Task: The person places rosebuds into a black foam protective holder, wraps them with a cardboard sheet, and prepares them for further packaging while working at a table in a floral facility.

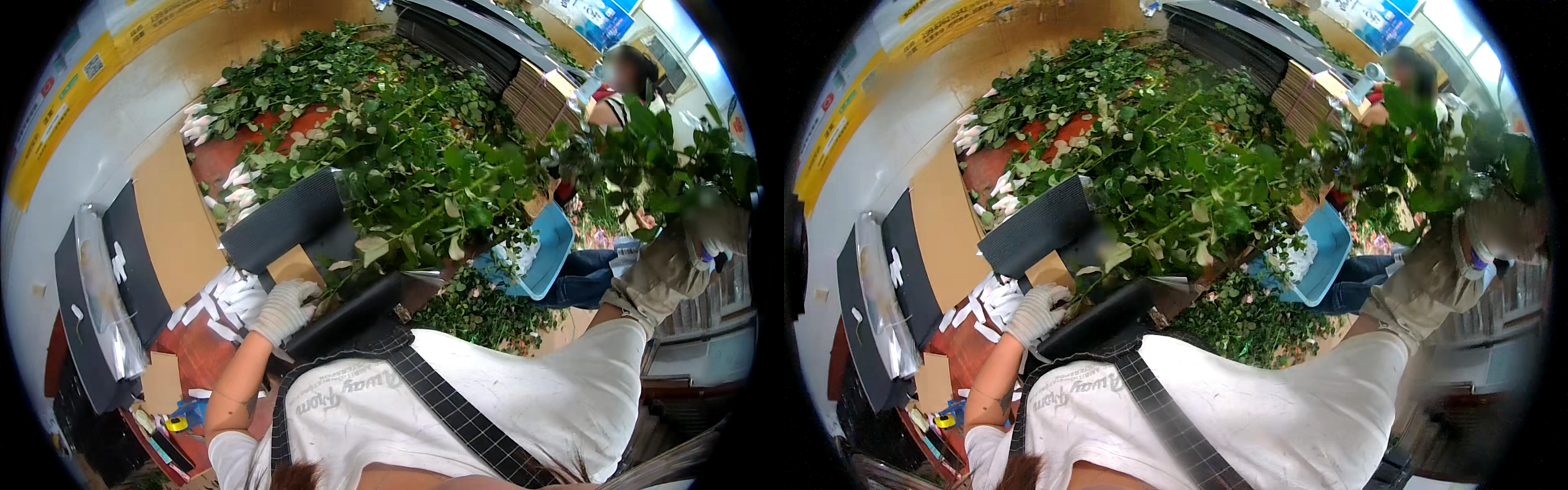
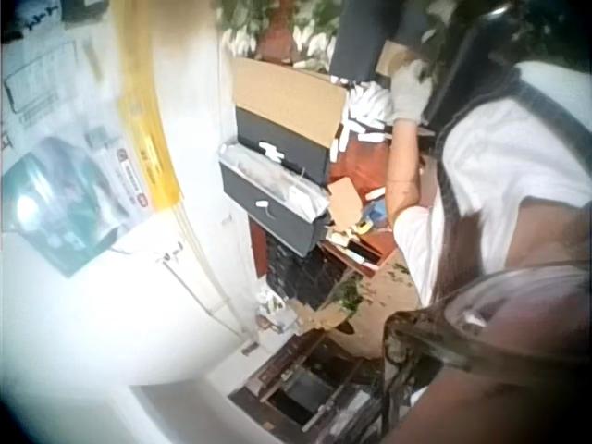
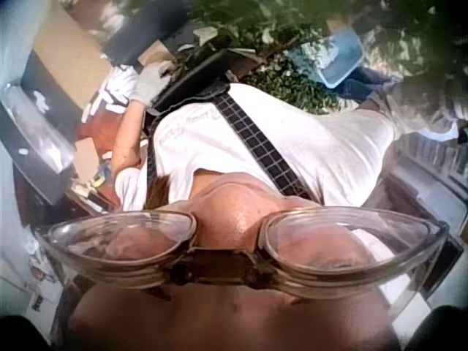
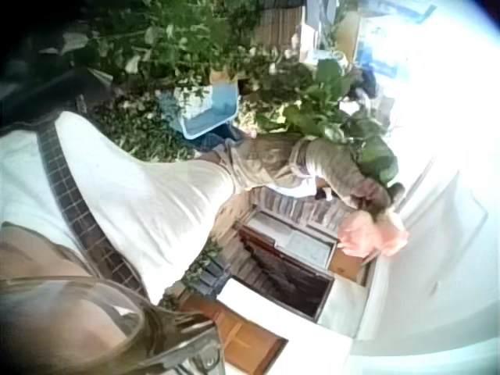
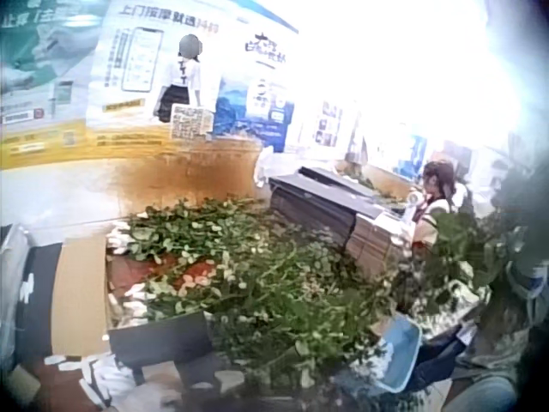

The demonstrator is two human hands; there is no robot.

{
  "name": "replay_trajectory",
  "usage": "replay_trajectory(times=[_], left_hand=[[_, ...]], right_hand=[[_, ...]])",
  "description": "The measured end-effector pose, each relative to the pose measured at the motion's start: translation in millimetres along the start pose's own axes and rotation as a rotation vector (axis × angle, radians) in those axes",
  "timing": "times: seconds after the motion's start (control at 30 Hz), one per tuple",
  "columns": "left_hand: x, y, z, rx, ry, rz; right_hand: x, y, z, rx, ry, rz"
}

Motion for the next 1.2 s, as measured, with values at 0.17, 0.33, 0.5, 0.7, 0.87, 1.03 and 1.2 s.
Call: replay_trajectory(times=[0.17, 0.33, 0.5, 0.7, 0.87, 1.03, 1.2], left_hand=[[-12.3, 1.7, 1.2, -0.826, 0.076, 0.334], [6.5, 3.5, 1.5, -0.673, 0.042, 0.274], [-13.7, 49.3, -17.3, -0.441, 0.019, 0.264], [-1.0, 40.3, -27.3, -0.079, 0.066, 0.164], [-5.1, 31.5, -19.3, -0.074, 0.027, 0.124], [0.0, 29.8, -22.2, -0.051, 0.051, 0.124], [-9.3, 30.5, -17.6, -0.024, 0.076, 0.201]], right_hand=[[-18.3, -4.3, -2.6, 0.171, 0.149, -0.111], [-98.8, -115.4, -36.3, -0.412, 0.038, 0.211], [-144.5, -80.3, -136.7, 0.251, 0.345, -0.157], [-48.8, -5.1, -67.5, 0.210, -0.017, 0.092], [-11.5, 15.9, -23.8, -0.067, -0.104, 0.236], [-1.7, -27.0, -31.7, -0.319, 0.001, 0.245], [-52.0, -86.6, -111.9, -0.105, 0.128, -0.101]])
Point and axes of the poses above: each hand's wrist, its own x-axis towards the middle knuckle, its own z-axis out of the back of the hand, y = z × x, the point moved 8 cm from there along x, towards the middle knuckle, and after that the axes turned 4 degrees about -z, right-handed, at the moved point
